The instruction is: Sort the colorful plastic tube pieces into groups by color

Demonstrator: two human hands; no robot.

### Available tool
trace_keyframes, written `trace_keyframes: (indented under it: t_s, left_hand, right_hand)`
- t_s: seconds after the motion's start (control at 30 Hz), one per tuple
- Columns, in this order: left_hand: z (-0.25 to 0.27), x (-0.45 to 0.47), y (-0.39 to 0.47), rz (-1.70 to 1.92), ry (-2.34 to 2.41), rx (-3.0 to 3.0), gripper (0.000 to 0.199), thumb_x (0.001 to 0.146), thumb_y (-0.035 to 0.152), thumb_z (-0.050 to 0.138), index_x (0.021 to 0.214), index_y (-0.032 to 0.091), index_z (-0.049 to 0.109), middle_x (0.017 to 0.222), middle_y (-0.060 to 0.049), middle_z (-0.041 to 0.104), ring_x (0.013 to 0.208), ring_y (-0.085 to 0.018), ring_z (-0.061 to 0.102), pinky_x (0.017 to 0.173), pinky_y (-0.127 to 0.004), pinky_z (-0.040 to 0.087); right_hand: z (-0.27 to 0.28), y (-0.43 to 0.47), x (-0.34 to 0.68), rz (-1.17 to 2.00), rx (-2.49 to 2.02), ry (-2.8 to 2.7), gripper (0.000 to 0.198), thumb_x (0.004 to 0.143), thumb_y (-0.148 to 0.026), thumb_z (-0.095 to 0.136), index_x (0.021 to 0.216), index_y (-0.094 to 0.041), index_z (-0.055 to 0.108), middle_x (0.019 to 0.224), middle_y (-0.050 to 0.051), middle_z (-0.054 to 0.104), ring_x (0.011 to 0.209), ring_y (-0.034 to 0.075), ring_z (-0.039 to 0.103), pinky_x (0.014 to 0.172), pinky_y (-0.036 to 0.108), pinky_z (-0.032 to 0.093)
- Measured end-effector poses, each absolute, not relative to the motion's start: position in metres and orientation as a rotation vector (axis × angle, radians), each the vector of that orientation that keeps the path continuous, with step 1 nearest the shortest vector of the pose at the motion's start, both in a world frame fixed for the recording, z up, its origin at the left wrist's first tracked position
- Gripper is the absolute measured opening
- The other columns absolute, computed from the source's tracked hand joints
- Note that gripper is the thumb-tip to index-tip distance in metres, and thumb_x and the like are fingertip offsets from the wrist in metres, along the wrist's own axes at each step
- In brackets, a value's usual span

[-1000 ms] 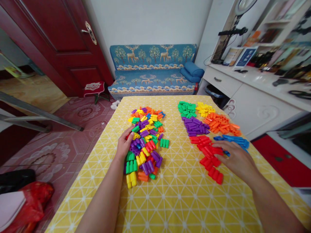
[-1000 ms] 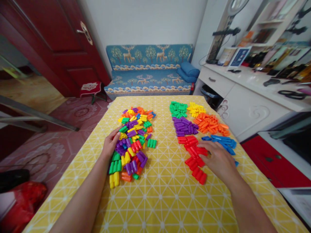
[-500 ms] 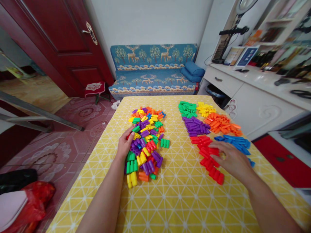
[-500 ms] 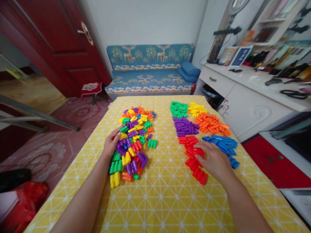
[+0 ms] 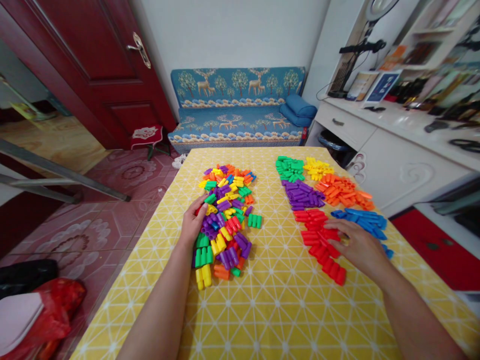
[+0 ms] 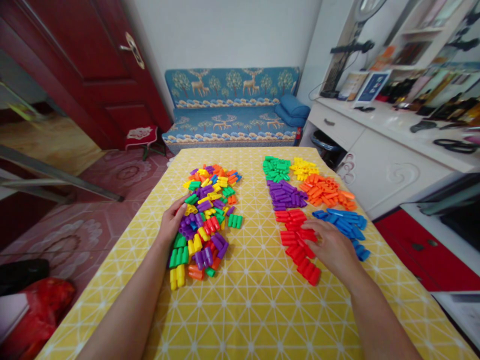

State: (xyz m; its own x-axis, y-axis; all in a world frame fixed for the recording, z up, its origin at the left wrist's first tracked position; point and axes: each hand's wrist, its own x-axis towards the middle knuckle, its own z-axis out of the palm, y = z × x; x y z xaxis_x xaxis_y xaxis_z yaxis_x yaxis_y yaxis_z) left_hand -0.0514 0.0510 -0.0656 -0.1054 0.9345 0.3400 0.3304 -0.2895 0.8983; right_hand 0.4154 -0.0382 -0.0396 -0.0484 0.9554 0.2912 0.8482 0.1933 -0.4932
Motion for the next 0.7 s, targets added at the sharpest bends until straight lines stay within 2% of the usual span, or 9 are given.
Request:
trace_keyframes:
  t_s: [0.17, 0.3, 0.47, 0.57, 0.7]
  left_hand:
    - [-0.064, -0.051, 0.050, 1.417, 1.389, 1.625, 0.046, 0.089, 0.047, 0.056, 0.126, 0.021, 0.064, 0.135, -0.007, 0.060, 0.128, -0.027, 0.052, 0.115, -0.044, 0.033]
    - [-0.063, -0.050, 0.050, 1.426, 1.398, 1.633, 0.045, 0.089, 0.047, 0.056, 0.126, 0.021, 0.064, 0.137, -0.007, 0.059, 0.128, -0.027, 0.052, 0.115, -0.044, 0.034]
    - [-0.064, -0.051, 0.050, 1.414, 1.389, 1.671, 0.042, 0.091, 0.045, 0.054, 0.126, 0.022, 0.064, 0.137, -0.006, 0.059, 0.130, -0.026, 0.051, 0.115, -0.044, 0.034]
    - [-0.065, -0.052, 0.051, 1.408, 1.380, 1.684, 0.042, 0.092, 0.044, 0.053, 0.126, 0.022, 0.064, 0.137, -0.006, 0.059, 0.131, -0.025, 0.050, 0.116, -0.044, 0.033]
    - [-0.065, -0.052, 0.052, 1.413, 1.376, 1.677, 0.042, 0.092, 0.043, 0.054, 0.125, 0.020, 0.064, 0.137, -0.008, 0.059, 0.130, -0.025, 0.051, 0.115, -0.044, 0.033]
  right_hand:
    - [-0.044, -0.041, 0.415, 0.333, -1.547, -1.928, 0.024, 0.075, -0.027, 0.058, 0.094, -0.024, 0.072, 0.114, 0.007, 0.068, 0.107, 0.026, 0.064, 0.092, 0.044, 0.052]
    - [-0.030, -0.045, 0.393, 0.278, -1.491, -1.968, 0.022, 0.081, -0.024, 0.055, 0.096, -0.025, 0.071, 0.114, 0.006, 0.067, 0.108, 0.025, 0.063, 0.096, 0.045, 0.049]
    - [-0.022, -0.049, 0.322, 0.490, -1.284, -2.102, 0.023, 0.085, -0.020, 0.055, 0.104, -0.026, 0.068, 0.113, 0.005, 0.068, 0.106, 0.021, 0.064, 0.093, 0.038, 0.052]
    - [-0.025, -0.045, 0.273, 0.627, -1.162, -2.185, 0.031, 0.084, -0.015, 0.055, 0.111, -0.025, 0.065, 0.119, 0.006, 0.064, 0.112, 0.020, 0.061, 0.098, 0.037, 0.049]
    - [-0.021, -0.027, 0.221, 0.672, -1.238, -2.184, 0.037, 0.086, -0.015, 0.055, 0.122, -0.021, 0.059, 0.124, 0.009, 0.060, 0.113, 0.020, 0.059, 0.097, 0.036, 0.048]
